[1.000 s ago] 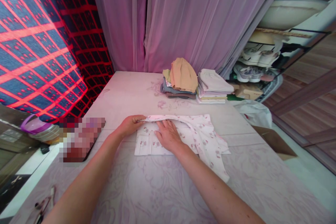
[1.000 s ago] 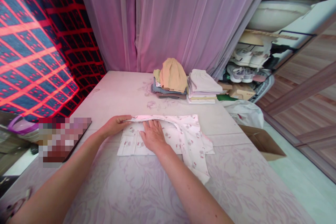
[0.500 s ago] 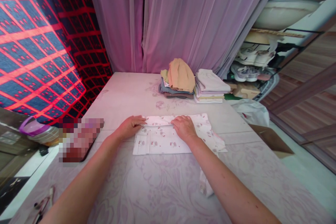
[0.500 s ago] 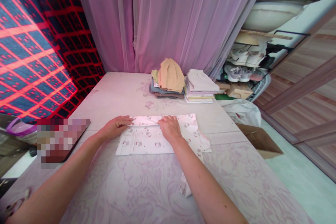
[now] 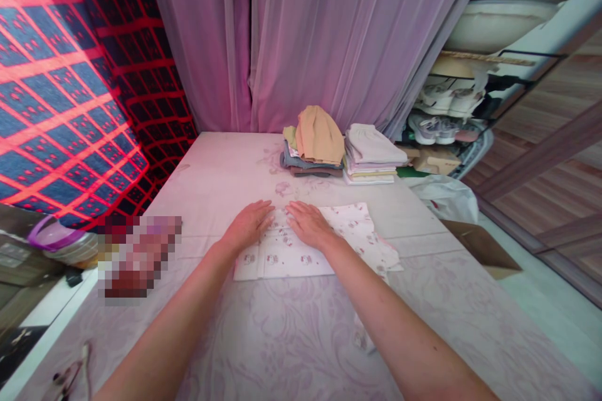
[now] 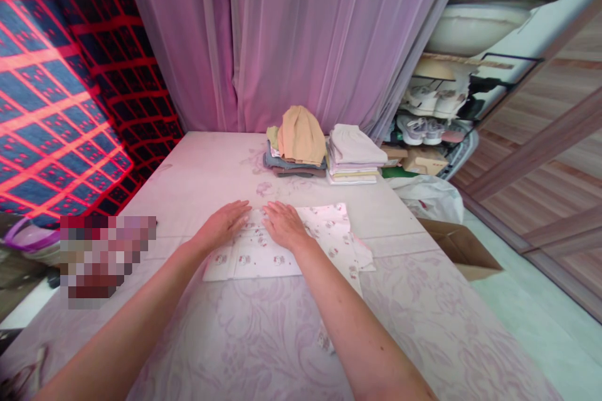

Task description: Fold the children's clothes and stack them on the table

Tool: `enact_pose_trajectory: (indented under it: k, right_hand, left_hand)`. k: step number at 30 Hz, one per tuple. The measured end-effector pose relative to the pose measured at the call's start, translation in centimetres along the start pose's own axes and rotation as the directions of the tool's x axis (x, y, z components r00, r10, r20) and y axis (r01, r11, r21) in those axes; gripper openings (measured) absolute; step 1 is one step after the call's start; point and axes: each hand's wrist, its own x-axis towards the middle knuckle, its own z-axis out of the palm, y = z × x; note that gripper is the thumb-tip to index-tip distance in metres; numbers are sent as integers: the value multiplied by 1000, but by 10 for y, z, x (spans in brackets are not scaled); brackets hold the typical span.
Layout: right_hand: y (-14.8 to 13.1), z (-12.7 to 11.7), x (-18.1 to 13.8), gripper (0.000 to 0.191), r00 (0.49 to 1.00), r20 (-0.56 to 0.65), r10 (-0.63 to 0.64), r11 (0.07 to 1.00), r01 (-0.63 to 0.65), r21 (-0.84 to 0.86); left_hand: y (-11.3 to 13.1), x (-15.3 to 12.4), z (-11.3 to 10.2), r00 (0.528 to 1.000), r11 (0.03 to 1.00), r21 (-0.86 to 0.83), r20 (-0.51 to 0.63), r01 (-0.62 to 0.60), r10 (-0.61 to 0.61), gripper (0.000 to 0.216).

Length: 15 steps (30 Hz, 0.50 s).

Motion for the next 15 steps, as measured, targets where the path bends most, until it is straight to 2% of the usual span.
enact_pose_trajectory:
  k: [3, 6, 10, 15]
  right_hand:
    - [-1, 8, -1, 52, 990, 139, -32, 999, 31, 4]
    - [18, 4, -10, 56, 983, 185, 2, 1000, 0, -10]
    - [68, -14, -31, 55, 970, 163, 180, 982, -166, -94]
    - [123, -18, -57, 55, 907, 135, 400, 908, -372, -192]
  left_hand:
    - [-5, -4, 23, 996, 996, 86, 80, -40, 33, 60]
    - [-13, -13, 32, 996, 988, 140, 69, -62, 52, 64]
    - [-19, -19, 29, 994, 986, 135, 61, -98, 91, 65]
    - [-14, -18, 24, 988, 986, 143, 135, -89, 69, 64]
